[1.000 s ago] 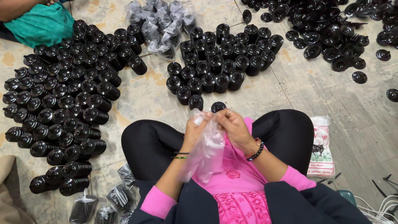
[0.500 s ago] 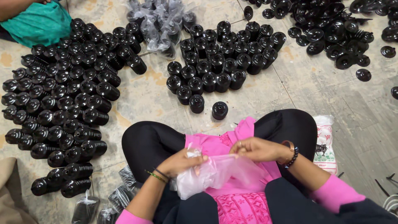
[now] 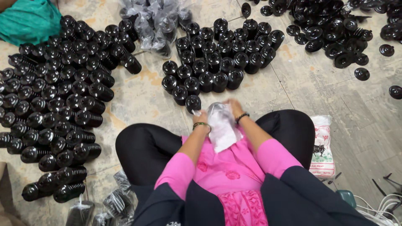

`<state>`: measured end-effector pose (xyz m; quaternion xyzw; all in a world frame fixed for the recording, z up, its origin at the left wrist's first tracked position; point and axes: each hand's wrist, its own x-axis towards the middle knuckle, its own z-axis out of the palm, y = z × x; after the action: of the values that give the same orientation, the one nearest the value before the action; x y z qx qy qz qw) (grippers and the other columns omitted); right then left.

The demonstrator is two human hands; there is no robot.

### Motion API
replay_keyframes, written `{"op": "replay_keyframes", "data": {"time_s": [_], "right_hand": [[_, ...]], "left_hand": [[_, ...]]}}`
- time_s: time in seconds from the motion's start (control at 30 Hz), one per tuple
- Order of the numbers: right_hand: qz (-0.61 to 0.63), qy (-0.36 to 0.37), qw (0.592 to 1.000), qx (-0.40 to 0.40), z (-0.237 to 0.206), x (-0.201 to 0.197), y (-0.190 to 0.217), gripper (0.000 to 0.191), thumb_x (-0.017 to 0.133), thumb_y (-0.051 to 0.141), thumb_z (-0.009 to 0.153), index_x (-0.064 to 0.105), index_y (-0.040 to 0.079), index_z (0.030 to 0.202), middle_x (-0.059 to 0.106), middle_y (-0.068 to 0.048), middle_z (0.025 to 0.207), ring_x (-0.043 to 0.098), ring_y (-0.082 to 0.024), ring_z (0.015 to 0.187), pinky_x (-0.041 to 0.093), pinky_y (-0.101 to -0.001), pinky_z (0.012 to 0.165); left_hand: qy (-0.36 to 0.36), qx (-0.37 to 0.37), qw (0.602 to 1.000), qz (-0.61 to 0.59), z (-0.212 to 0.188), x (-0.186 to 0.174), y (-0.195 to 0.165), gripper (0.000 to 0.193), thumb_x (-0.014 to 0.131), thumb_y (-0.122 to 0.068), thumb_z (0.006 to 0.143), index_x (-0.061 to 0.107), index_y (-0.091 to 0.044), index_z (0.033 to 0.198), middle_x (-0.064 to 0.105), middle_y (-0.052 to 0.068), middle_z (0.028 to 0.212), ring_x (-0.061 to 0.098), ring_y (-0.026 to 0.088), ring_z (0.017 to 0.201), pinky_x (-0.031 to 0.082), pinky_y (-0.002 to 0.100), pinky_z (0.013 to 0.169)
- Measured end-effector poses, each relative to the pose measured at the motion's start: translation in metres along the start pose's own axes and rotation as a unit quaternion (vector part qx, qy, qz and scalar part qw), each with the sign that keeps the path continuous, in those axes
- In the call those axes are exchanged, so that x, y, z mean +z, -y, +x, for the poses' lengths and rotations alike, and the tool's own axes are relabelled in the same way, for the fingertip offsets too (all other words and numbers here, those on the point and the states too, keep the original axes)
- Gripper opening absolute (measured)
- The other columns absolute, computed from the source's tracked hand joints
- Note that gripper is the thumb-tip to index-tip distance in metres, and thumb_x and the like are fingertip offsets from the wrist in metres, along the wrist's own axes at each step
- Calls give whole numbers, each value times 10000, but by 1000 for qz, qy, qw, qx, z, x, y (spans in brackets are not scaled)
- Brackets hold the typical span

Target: The person sits on the floor surrounded by many black plastic parts and plastic bags. They pick up a part, place it into a plastic bag, and set the filled bag aside with other bagged parts, repeating this for successive parts.

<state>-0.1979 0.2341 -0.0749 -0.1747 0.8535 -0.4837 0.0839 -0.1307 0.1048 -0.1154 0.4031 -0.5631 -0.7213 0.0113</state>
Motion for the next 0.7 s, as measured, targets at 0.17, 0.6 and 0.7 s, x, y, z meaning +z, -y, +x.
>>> {"op": "replay_keyframes", "data": {"time_s": [0.17, 0.6, 0.7], "right_hand": [[-157, 46, 986, -31, 17, -7, -19, 231, 651, 190, 844, 748, 73, 1018, 745, -159, 1016, 704, -319, 941, 556, -406, 834], [272, 46, 957, -88, -29, -57, -15, 314, 585, 267, 943, 690, 59, 1153, 729, -27, 1030, 703, -127, 919, 573, -266, 796], [362, 123, 924, -25, -58, -76, 10, 316, 689, 304, 947, 676, 35, 1110, 694, -18, 1040, 647, -90, 938, 538, -253, 812]], "left_hand": [[-60, 144, 905, 396, 19, 16, -16, 248, 582, -162, 961, 610, -2, 1149, 701, 260, 1032, 673, 430, 986, 541, 503, 854], [271, 30, 915, -299, -25, 11, -36, 256, 578, -246, 996, 642, -39, 1133, 712, 74, 1020, 688, 186, 911, 576, 336, 791], [465, 134, 843, -234, -64, -15, -61, 273, 641, -257, 1029, 659, -28, 1176, 697, 30, 1047, 657, 126, 912, 550, 289, 782]]}}
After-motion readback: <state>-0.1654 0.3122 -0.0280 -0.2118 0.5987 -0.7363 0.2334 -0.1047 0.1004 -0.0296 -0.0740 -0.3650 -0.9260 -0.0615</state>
